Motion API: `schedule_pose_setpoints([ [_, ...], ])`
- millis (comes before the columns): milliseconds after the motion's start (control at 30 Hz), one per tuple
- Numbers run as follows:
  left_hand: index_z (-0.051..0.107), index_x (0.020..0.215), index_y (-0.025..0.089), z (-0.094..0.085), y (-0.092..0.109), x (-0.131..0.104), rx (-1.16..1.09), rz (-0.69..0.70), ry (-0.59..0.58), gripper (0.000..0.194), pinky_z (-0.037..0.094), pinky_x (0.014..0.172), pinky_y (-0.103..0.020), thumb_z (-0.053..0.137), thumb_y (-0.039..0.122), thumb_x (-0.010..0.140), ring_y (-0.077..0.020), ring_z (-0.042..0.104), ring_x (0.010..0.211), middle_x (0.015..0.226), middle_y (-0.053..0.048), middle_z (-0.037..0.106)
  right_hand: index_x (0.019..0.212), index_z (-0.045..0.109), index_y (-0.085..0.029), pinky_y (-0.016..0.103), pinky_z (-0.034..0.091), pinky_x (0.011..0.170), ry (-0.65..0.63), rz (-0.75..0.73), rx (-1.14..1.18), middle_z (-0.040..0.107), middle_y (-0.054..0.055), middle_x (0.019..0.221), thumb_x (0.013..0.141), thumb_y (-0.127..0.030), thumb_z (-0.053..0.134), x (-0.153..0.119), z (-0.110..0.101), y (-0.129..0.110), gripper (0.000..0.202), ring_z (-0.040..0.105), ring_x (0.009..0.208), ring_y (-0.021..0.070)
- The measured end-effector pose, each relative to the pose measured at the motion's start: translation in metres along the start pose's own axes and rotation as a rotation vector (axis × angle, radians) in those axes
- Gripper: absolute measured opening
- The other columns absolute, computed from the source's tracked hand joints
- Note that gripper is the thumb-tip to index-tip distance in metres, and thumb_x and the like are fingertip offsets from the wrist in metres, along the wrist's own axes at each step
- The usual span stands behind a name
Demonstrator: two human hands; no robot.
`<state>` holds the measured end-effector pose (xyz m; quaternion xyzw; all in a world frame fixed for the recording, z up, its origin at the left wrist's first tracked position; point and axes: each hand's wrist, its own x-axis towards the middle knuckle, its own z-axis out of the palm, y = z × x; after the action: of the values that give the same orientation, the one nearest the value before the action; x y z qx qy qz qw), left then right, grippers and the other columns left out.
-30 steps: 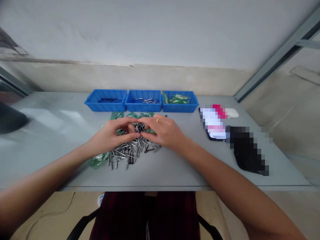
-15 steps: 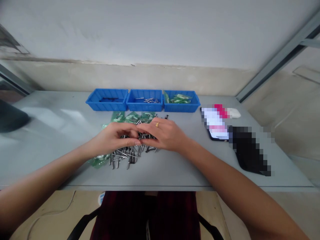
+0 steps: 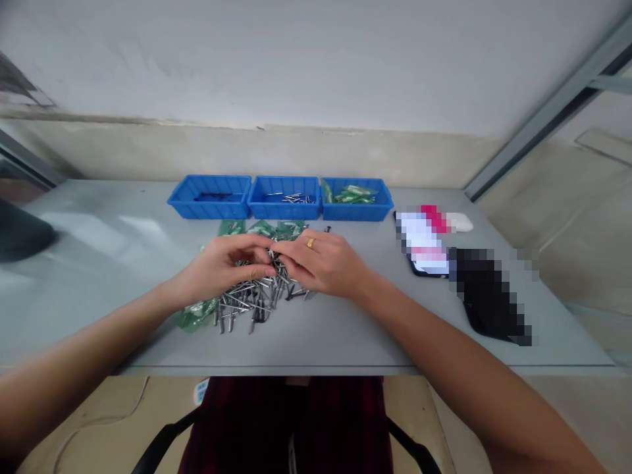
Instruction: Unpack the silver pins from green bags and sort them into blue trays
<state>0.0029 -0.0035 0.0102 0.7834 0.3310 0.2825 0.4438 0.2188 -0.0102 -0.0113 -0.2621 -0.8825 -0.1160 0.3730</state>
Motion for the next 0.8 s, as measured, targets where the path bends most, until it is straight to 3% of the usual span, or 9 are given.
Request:
schedule_pose_setpoints([
  [333, 0.064, 0.115, 0.02, -0.0008, 0.001, 0.0, 0.165, -0.002, 0.033, 0.035, 0.053, 0.067, -0.025, 0.068, 0.032, 0.082, -0.0134, 0.065, 0.069, 0.074, 0.0, 0.07, 0.098, 0.062, -0.019, 0.026, 0.044, 0.064, -0.074, 0.178, 0.055, 0.066, 0.001, 0.073, 0.092, -0.026, 0.049, 0.0029, -0.0035, -0.0006, 0.016, 0.058, 0.067, 0.0136],
  [533, 0.063, 0.11, 0.02, 0.0002, 0.0, -0.0002, 0.303, 0.054, 0.041, 0.028, 0.051, 0.067, -0.024, 0.066, 0.031, 0.084, -0.0125, 0.065, 0.069, 0.076, 0.001, 0.071, 0.097, 0.062, -0.02, 0.027, 0.042, 0.067, -0.125, 0.299, 0.121, 0.068, 0.003, 0.081, 0.093, -0.032, 0.047, 0.0021, -0.0005, 0.0019, 0.019, 0.06, 0.074, 0.015],
  [800, 0.062, 0.109, 0.021, -0.0009, -0.0067, -0.0003, 0.398, 0.112, 0.059, 0.024, 0.05, 0.067, -0.023, 0.062, 0.029, 0.086, -0.0134, 0.067, 0.076, 0.083, 0.001, 0.072, 0.088, 0.062, -0.018, 0.027, 0.039, 0.065, -0.251, 0.29, 0.175, 0.068, 0.003, 0.078, 0.094, -0.029, 0.045, 0.0023, 0.002, 0.0023, 0.022, 0.059, 0.07, 0.0143],
])
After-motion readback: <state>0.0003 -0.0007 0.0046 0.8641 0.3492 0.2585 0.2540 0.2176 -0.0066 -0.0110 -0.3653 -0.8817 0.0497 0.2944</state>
